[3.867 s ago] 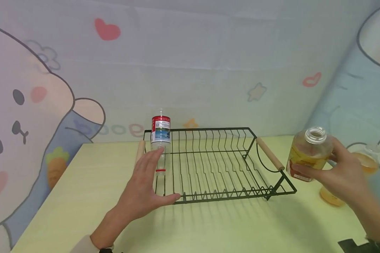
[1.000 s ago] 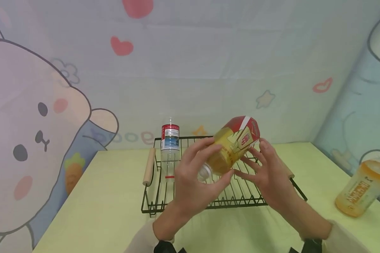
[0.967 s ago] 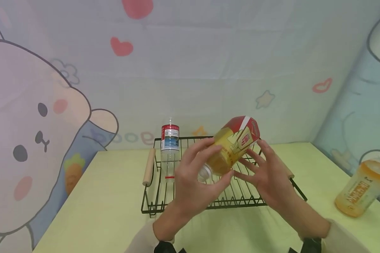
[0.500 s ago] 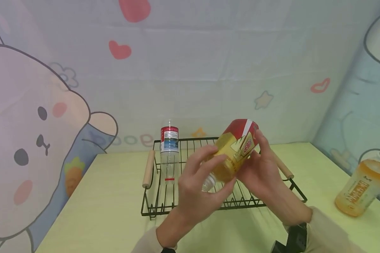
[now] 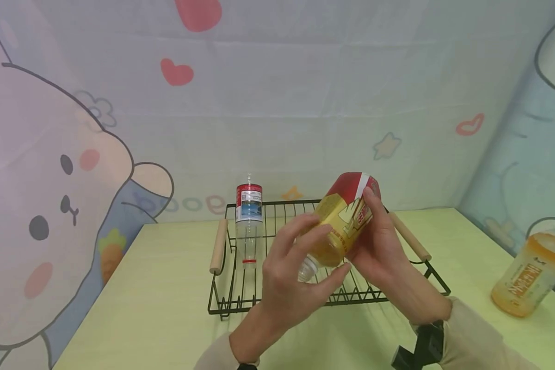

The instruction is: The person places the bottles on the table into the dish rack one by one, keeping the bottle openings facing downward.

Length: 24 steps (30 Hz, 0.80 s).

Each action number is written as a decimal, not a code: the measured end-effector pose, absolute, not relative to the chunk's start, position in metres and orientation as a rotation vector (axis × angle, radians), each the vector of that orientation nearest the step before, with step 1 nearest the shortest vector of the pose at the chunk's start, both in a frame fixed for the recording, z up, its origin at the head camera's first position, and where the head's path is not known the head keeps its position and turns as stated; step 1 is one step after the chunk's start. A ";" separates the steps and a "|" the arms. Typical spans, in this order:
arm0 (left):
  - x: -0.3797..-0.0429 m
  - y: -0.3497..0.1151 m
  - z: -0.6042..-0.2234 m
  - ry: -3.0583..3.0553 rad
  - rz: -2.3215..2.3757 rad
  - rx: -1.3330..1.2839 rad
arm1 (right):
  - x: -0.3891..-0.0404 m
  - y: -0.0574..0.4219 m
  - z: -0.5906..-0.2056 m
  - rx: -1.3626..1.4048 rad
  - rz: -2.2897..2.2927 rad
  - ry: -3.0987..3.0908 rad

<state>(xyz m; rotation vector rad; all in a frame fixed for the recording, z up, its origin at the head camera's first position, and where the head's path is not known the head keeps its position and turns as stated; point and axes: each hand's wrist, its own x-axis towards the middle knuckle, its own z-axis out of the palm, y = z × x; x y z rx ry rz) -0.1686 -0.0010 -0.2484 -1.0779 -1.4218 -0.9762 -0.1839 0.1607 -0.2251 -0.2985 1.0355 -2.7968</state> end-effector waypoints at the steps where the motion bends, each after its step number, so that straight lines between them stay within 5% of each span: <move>1: -0.168 -0.002 -0.248 -1.439 -0.983 -1.075 | -0.185 0.161 -0.225 -0.302 -2.793 1.044; 24: -0.191 -0.114 -0.294 -2.311 -0.905 -0.773 | -0.277 0.146 -0.245 0.149 -2.348 1.749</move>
